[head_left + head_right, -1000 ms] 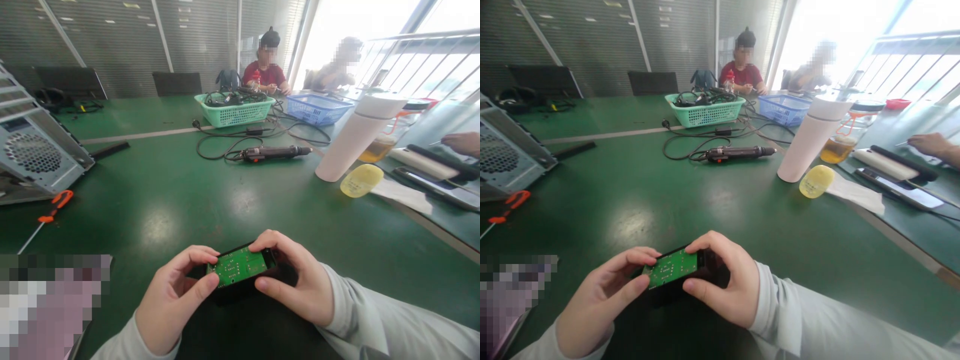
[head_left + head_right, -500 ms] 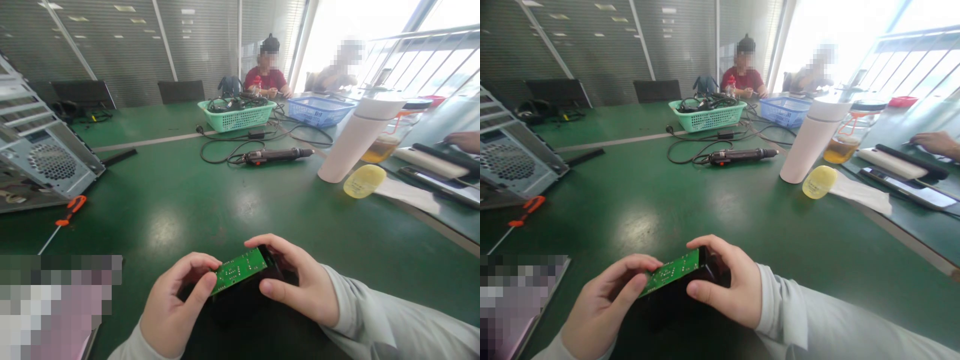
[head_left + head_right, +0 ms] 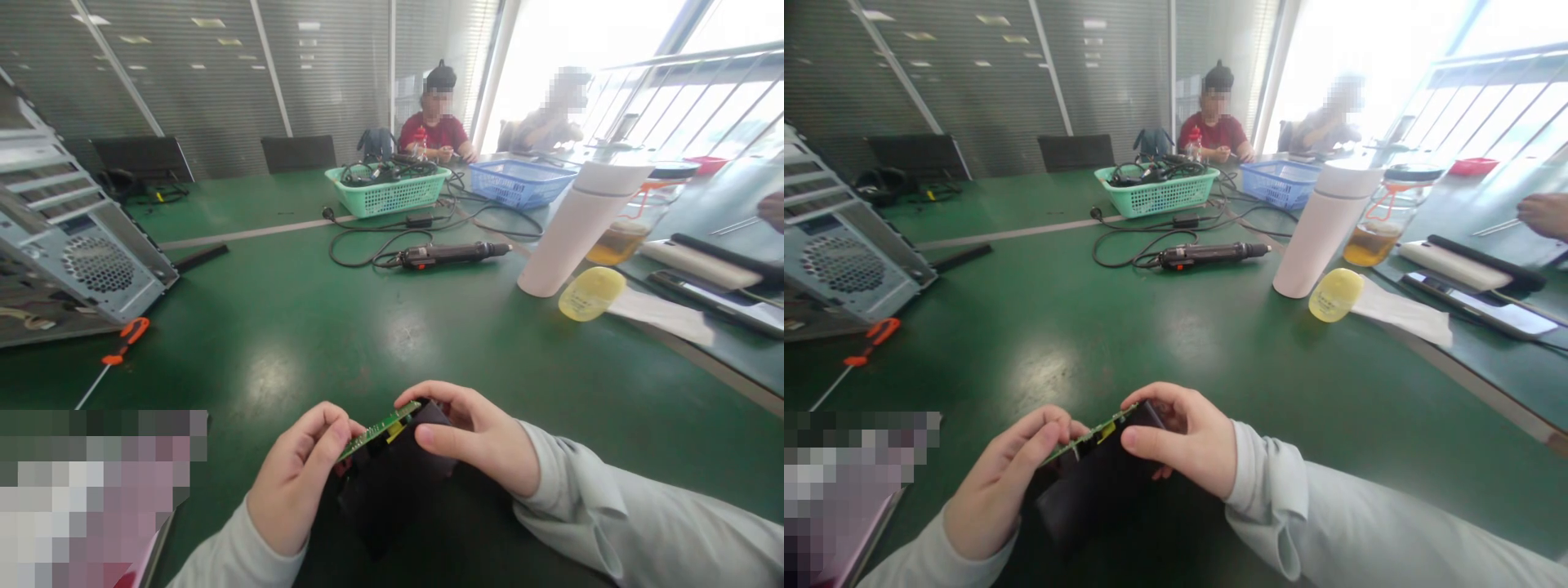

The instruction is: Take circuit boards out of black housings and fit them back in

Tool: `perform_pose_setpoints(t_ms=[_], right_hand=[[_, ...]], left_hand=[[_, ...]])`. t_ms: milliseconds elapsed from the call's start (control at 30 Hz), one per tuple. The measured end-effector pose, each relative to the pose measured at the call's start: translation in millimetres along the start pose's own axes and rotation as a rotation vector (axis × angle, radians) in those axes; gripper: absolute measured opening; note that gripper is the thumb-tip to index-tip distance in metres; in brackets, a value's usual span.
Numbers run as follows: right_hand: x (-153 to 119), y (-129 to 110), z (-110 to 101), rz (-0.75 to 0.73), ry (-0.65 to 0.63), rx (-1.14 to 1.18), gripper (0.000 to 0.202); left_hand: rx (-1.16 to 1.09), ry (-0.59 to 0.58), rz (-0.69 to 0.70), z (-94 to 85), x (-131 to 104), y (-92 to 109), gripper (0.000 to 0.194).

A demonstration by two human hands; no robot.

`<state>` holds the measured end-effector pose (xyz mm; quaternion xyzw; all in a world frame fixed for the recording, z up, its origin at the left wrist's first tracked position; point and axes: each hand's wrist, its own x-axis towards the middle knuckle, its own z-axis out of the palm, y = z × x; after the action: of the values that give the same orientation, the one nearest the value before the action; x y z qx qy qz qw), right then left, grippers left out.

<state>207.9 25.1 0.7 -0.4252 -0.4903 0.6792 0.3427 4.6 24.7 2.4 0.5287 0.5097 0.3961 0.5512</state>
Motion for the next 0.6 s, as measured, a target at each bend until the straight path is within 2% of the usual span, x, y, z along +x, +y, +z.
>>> perform_pose_setpoints(t_ms=[200,433,600], right_hand=[[2.7,-6.9,0.7,0.065,0.009,-0.06,0.059],[4.4,-7.0,2.1,0.091,0.009,-0.133,0.054],[5.8,-3.0,2.4,0.037,-0.009,-0.092,0.055]], left_hand=[[0.073,-0.002,0.002,1.9,-3.3,3.1,0.022],[0.296,-0.184,0.023,-5.7,-5.9,-0.4,0.045],[0.366,-0.236,0.075,-2.0,-7.2,8.2,0.031]])
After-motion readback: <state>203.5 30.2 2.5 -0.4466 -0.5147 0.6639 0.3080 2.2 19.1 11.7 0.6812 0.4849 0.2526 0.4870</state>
